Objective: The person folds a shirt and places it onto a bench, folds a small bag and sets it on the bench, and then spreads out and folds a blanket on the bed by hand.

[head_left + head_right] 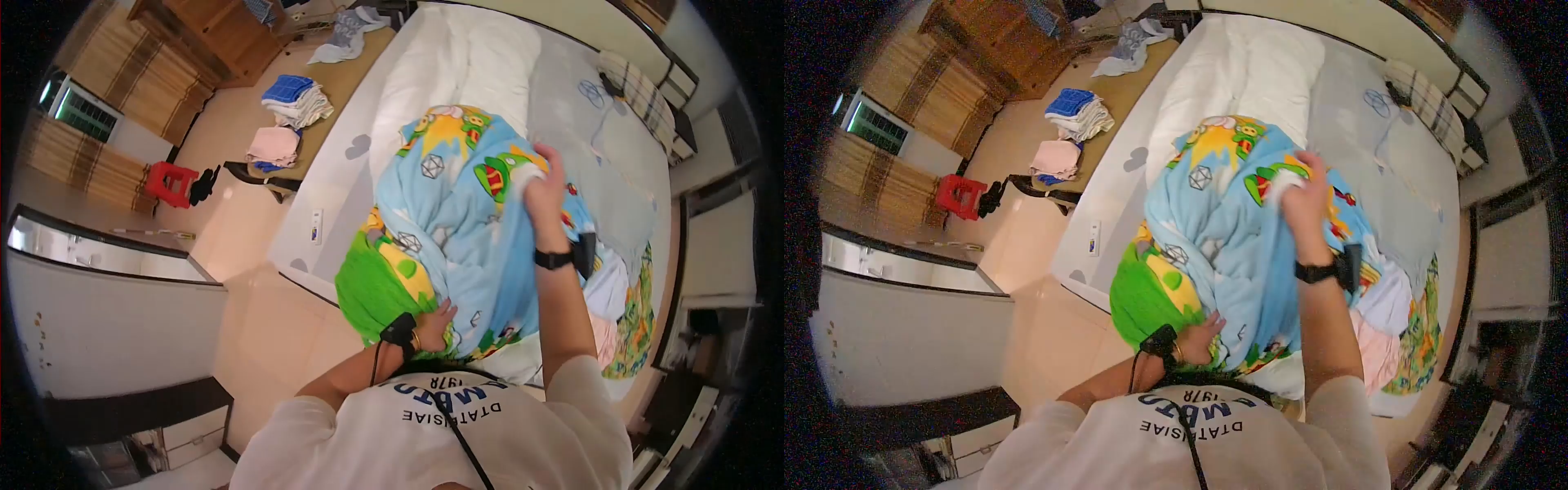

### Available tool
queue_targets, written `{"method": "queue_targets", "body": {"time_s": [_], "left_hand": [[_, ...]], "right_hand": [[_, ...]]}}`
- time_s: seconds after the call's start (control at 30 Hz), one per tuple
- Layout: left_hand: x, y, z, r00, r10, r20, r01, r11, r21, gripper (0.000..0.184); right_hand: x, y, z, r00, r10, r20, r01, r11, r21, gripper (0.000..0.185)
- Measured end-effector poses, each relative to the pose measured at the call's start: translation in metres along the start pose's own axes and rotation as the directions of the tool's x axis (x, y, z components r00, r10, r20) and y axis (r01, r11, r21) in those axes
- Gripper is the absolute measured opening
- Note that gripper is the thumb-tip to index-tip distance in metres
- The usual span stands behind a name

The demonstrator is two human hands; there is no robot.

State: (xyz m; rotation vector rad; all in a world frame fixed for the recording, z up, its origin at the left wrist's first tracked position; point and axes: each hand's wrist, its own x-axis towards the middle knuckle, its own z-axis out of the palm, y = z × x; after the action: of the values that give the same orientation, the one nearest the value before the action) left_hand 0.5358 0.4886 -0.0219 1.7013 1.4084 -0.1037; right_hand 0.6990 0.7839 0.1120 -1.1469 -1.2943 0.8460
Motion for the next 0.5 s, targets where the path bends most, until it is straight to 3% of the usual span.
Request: {"method": "queue_targets", "body": {"time_s": [0.03, 0.07, 0.1, 0.13, 0.2, 0.23, 0.3, 0.33, 0.37, 0.47, 0.5], "left_hand": [[0.001, -0.002, 0.000, 1.000, -0.009, 0.011, 0.009, 0.999, -0.037, 0.100], [0.003, -0.011, 0.012, 0.996, 0.035, -0.087, -0.035, 0.999, -0.003, 0.095], [0.006, -0.012, 0.008, 0.998, 0.011, -0.067, -0.012, 1.000, -0.010, 0.092], [0.006, -0.008, 0.002, 0.999, -0.013, -0.045, 0.012, 1.000, -0.019, 0.089], [0.008, -0.018, 0.006, 0.998, 0.017, -0.067, -0.020, 0.999, -0.051, 0.079], [0.009, -0.024, 0.015, 0.996, 0.021, -0.087, -0.027, 0.998, -0.063, 0.084], [0.011, -0.033, 0.022, 0.992, 0.031, -0.125, -0.042, 0.996, -0.084, 0.095], [-0.004, -0.012, -0.020, 0.998, -0.053, 0.016, 0.055, 0.983, -0.173, 0.093], [-0.008, -0.019, -0.025, 0.999, -0.025, -0.022, 0.020, 0.975, -0.220, 0.089], [-0.018, -0.026, -0.021, 0.985, 0.072, -0.159, -0.122, 0.934, -0.336, 0.079], [-0.022, -0.029, -0.022, 0.970, 0.111, -0.214, -0.182, 0.920, -0.346, 0.077]], "right_hand": [[0.006, -0.003, 0.037, 0.987, 0.099, 0.129, -0.104, 0.994, 0.031, 0.055], [0.013, 0.010, 0.071, 0.980, 0.041, 0.194, -0.035, 0.999, -0.035, 0.059], [0.020, 0.022, 0.104, 0.966, -0.017, 0.258, 0.042, 0.995, -0.091, 0.064], [0.021, 0.049, 0.135, 0.933, -0.222, 0.285, 0.288, 0.932, -0.219, 0.068], [0.008, 0.087, 0.170, 0.886, -0.008, 0.463, 0.222, 0.885, -0.408, 0.070], [-0.003, 0.109, 0.185, 0.841, 0.110, 0.529, 0.206, 0.840, -0.502, 0.070], [-0.030, 0.194, 0.190, 0.773, 0.090, 0.628, 0.352, 0.762, -0.543, 0.068], [-0.033, 0.193, 0.184, 0.731, 0.219, 0.647, 0.296, 0.752, -0.589, 0.061], [-0.032, 0.186, 0.179, 0.676, 0.344, 0.651, 0.244, 0.730, -0.639, 0.054], [-0.028, 0.182, 0.170, 0.763, 0.283, 0.581, 0.256, 0.693, -0.674, 0.032], [-0.025, 0.177, 0.160, 0.799, 0.194, 0.569, 0.238, 0.768, -0.595, 0.028]]}}
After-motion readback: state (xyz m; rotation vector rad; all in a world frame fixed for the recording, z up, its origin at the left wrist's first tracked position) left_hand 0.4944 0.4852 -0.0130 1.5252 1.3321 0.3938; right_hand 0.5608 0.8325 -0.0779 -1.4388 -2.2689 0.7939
